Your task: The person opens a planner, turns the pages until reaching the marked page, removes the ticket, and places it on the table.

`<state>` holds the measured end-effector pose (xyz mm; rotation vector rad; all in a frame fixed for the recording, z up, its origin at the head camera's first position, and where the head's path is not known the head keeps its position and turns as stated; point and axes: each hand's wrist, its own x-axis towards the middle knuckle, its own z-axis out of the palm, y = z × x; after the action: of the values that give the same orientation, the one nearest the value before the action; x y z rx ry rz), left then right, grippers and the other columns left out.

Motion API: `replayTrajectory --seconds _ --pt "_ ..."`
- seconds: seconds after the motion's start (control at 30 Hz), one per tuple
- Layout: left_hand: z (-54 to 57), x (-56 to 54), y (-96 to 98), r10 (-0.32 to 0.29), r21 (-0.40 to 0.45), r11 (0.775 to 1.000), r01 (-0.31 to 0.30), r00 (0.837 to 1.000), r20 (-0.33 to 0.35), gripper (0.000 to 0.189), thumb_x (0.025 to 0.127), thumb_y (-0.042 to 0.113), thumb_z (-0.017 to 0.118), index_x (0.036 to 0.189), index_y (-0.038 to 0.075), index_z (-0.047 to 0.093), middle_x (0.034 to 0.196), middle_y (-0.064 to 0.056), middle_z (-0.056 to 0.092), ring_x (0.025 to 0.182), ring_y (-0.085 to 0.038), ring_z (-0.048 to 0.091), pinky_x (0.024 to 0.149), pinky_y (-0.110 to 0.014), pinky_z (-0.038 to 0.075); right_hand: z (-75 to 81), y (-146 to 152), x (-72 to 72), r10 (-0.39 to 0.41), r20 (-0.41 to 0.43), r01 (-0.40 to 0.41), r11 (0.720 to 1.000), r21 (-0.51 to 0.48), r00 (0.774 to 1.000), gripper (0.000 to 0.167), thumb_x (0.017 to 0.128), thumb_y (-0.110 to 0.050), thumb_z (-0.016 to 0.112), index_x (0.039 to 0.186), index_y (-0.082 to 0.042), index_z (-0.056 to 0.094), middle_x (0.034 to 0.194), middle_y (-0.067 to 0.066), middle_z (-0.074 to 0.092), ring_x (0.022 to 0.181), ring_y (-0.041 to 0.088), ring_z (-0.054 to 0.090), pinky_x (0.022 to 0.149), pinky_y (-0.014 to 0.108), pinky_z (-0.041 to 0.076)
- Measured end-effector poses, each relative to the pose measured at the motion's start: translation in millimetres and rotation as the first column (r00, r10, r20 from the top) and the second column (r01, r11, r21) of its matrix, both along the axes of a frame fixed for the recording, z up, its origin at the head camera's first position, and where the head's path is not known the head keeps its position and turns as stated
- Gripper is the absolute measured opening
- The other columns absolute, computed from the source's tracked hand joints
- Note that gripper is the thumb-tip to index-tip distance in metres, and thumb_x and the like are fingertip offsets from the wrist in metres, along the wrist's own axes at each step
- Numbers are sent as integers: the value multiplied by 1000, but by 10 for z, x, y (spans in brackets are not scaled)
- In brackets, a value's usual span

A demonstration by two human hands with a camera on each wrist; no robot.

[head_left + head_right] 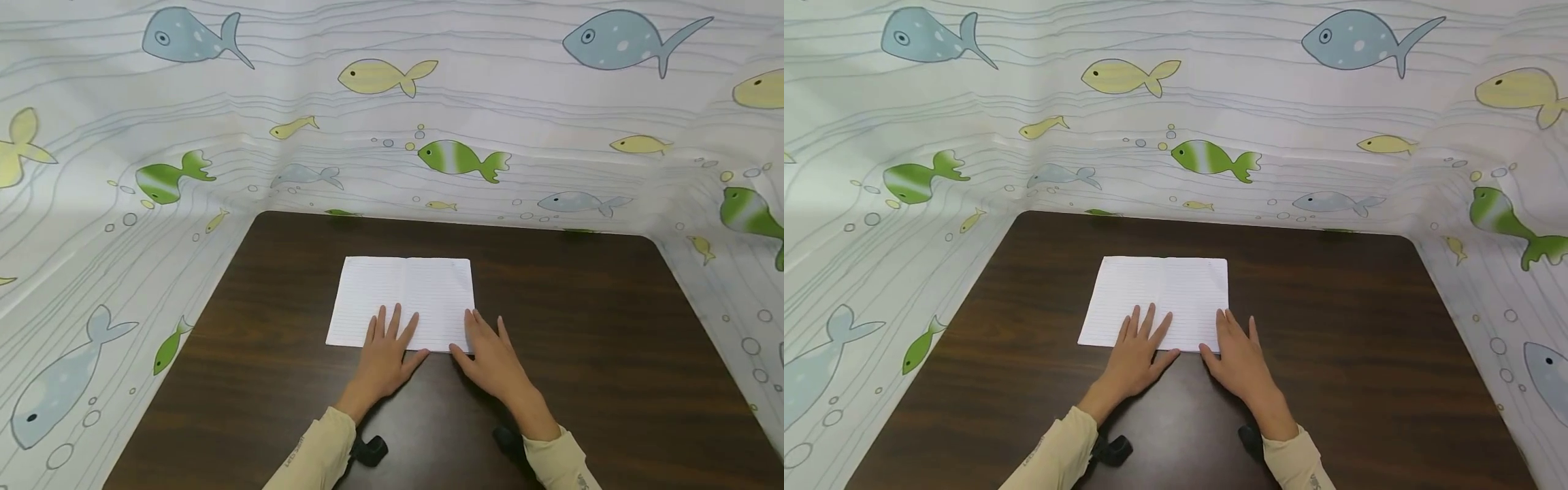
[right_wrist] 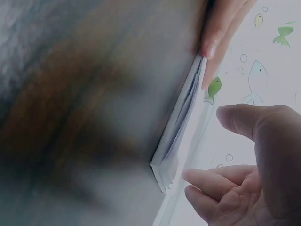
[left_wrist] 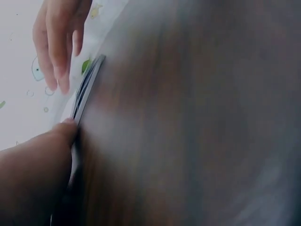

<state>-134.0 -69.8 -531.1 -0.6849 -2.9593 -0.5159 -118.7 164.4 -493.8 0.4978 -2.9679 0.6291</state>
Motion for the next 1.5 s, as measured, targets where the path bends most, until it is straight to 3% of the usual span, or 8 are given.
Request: replayTrajectory --seconds 0.33,0.5,0.73,0.97,1.17,1.27,1.43,1.5 --pt "24 -80 -106 -31 -42 999 30 999 -22 94 98 65 56 164 4 27 168 -15 27 156 -42 19 125 -54 19 39 -35 1 0 -44 1 1000 16 999 75 98 -30 72 148 17 41 152 31 46 143 39 47 116 73 20" --pt "42 -66 -73 3 18 1000 -4 999 51 105 96 67 58 163 -2 18 169 -16 23 158 -37 14 127 -48 15 12 -55 0 -18 -47 20 999 28 999 67 100 -25 69 145 19 45 150 33 46 140 39 50 117 73 18" --pt "57 -100 -75 34 166 985 -36 999 16 101 96 56 67 160 -8 22 165 -23 30 155 -35 25 126 -46 19 -16 -125 -41 13 -22 -13 999 -37 1000 54 104 -17 59 145 16 48 152 30 47 142 37 48 119 71 15" --pt "33 -49 -155 11 316 949 -23 999 41 83 99 23 69 159 -11 23 163 -27 31 152 -40 31 123 -50 25 -60 -135 -17 -8 57 13 996 -88 998 54 109 -22 51 149 13 44 156 26 43 147 36 41 118 73 11" --pt "44 -1 -241 123 476 873 -106 992 -6 80 95 3 64 159 -10 20 156 -31 40 145 -40 43 114 -52 40 -49 -77 -20 -59 132 74 991 -110 990 60 113 -32 40 153 12 37 160 27 36 150 37 35 119 73 5" --pt "32 -19 -292 247 512 846 -147 960 -134 88 87 -3 71 158 -13 20 152 -34 41 142 -43 44 113 -57 39 -34 -69 -24 -55 130 69 992 -105 990 61 113 -32 41 153 13 37 159 28 36 150 37 35 119 73 6" --pt "62 -41 -351 464 414 853 -316 823 -328 114 72 0 91 159 -10 18 162 -36 20 152 -50 20 120 -69 15 -31 -73 -20 -54 111 65 993 -97 992 61 111 -29 47 152 15 37 159 29 36 149 39 36 119 73 7" --pt "78 -51 -345 442 323 886 -333 818 -368 110 72 0 91 159 -7 25 165 -33 16 154 -48 16 120 -68 14 -43 -87 -14 -51 93 59 994 -89 994 61 109 -27 51 151 15 38 158 29 38 148 39 38 118 74 8"
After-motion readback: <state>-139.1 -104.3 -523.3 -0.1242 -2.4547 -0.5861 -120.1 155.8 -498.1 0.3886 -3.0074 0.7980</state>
